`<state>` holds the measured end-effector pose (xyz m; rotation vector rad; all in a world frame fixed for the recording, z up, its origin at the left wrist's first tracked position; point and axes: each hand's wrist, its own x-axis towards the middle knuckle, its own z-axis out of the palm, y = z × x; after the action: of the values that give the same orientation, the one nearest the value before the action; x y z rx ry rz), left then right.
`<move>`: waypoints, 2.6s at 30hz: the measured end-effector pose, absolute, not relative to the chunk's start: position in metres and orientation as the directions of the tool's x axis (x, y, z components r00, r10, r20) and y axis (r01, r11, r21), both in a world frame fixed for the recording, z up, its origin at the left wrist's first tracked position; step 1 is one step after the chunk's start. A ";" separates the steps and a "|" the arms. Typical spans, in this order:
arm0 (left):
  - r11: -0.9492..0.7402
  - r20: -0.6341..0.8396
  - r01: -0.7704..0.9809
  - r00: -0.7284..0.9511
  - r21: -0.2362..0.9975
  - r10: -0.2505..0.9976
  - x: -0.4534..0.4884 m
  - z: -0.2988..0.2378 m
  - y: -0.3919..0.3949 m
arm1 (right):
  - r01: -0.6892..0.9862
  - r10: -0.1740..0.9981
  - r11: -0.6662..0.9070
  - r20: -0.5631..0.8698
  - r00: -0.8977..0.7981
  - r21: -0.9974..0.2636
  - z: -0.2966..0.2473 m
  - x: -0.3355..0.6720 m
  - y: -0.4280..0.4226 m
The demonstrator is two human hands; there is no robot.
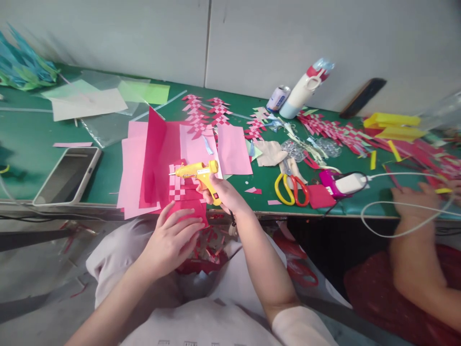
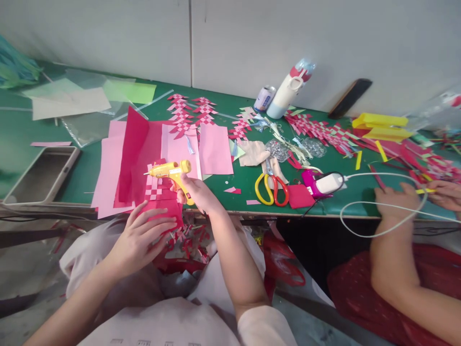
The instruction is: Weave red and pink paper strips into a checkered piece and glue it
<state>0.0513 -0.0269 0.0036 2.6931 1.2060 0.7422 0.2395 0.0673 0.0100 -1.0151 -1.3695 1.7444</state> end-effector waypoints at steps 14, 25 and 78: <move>-0.482 0.361 0.871 0.423 0.090 0.831 0.026 0.004 -0.011 | -0.107 0.882 -0.210 -0.141 -0.449 -0.972 0.012 0.240 0.066; -0.459 0.383 0.884 0.395 0.088 0.835 0.025 0.008 -0.010 | -0.171 0.888 -0.220 -0.124 -0.442 -0.961 -0.003 0.239 0.070; -0.032 0.017 0.791 0.027 0.610 0.999 0.038 0.025 -0.014 | -0.277 0.889 -0.235 -0.091 -0.448 -0.932 -0.010 0.237 0.073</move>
<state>0.0378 -0.0140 0.0249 1.8757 1.8151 0.6359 0.2366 0.0728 -0.0103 -0.8315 -1.1695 1.7969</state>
